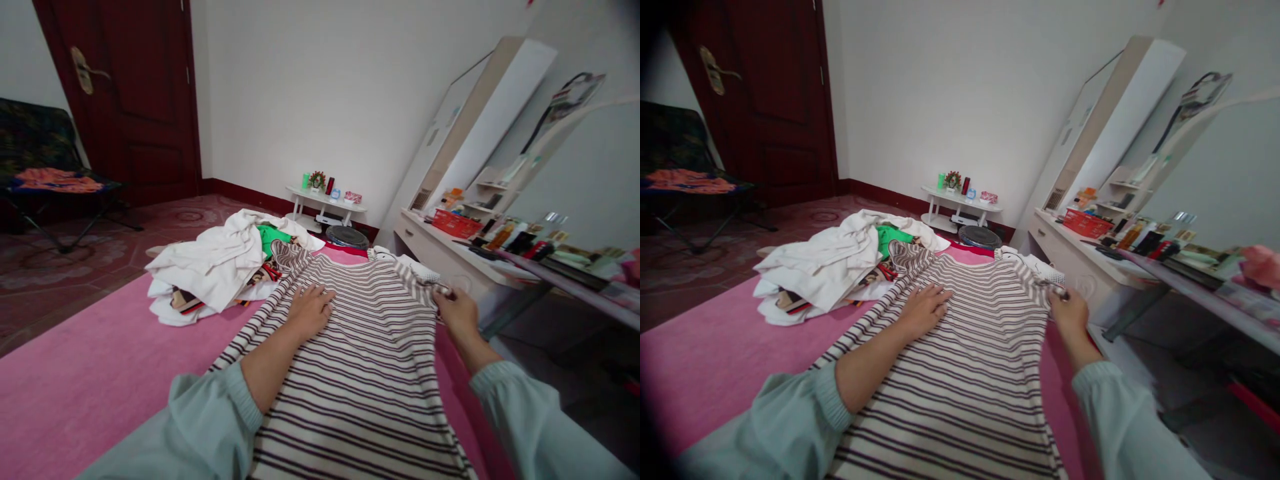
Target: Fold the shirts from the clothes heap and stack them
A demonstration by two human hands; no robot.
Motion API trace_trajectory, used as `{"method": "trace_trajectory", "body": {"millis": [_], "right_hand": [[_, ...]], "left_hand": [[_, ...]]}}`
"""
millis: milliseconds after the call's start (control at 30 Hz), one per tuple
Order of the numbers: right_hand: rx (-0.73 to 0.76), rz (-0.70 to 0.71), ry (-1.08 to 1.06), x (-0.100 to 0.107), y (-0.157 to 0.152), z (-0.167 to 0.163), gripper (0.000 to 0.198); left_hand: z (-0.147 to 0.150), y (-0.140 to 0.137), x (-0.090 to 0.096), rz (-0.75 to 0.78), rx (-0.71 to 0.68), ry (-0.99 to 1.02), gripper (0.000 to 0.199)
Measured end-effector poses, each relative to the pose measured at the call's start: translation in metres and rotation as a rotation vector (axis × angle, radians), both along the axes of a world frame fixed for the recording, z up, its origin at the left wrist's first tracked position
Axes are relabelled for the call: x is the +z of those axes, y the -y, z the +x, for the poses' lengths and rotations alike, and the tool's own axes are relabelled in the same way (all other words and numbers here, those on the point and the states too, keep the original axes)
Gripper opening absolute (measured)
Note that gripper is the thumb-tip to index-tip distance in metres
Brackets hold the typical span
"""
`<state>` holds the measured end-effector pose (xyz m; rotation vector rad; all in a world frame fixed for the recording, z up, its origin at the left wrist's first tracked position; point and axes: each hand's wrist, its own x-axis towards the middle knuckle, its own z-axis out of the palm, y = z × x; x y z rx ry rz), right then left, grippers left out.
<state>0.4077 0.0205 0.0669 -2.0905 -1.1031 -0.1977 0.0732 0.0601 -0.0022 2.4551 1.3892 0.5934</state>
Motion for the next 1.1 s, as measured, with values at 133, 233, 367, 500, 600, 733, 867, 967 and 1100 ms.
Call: {"method": "trace_trajectory", "body": {"millis": [133, 233, 367, 500, 600, 733, 867, 967, 1100], "right_hand": [[-0.184, -0.039, 0.013, -0.002, 0.011, 0.037, 0.070], [0.196, 0.026, 0.112, -0.013, 0.005, -0.017, 0.059], [0.479, -0.228, 0.170, -0.045, -0.006, -0.107, 0.063], [0.404, -0.511, 0.301, -0.072, -0.001, -0.140, 0.064], [0.403, -0.548, 0.349, -0.074, 0.003, -0.137, 0.065], [0.403, -0.532, 0.355, -0.071, 0.004, -0.134, 0.065], [0.399, -0.524, 0.348, -0.071, 0.004, -0.136, 0.064], [0.403, -0.513, 0.355, -0.072, 0.004, -0.136, 0.064], [0.409, -0.485, 0.335, -0.073, 0.004, -0.135, 0.063]], "left_hand": [[0.003, 0.002, 0.000, 0.018, 0.000, -0.023, 0.044], [0.003, 0.001, 0.001, 0.022, -0.007, -0.032, 0.044], [0.001, -0.001, 0.001, 0.014, 0.042, -0.032, 0.049], [0.004, -0.003, -0.001, 0.016, 0.144, 0.010, 0.056], [0.006, -0.007, -0.001, 0.032, 0.200, 0.042, 0.054], [-0.004, -0.024, 0.018, 0.164, 0.291, 0.046, 0.042], [-0.020, -0.054, 0.050, 0.323, 0.325, -0.192, 0.048], [-0.027, -0.077, 0.064, 0.290, 0.369, -0.370, 0.048], [-0.033, -0.096, 0.069, 0.231, 0.377, -0.447, 0.031]]}}
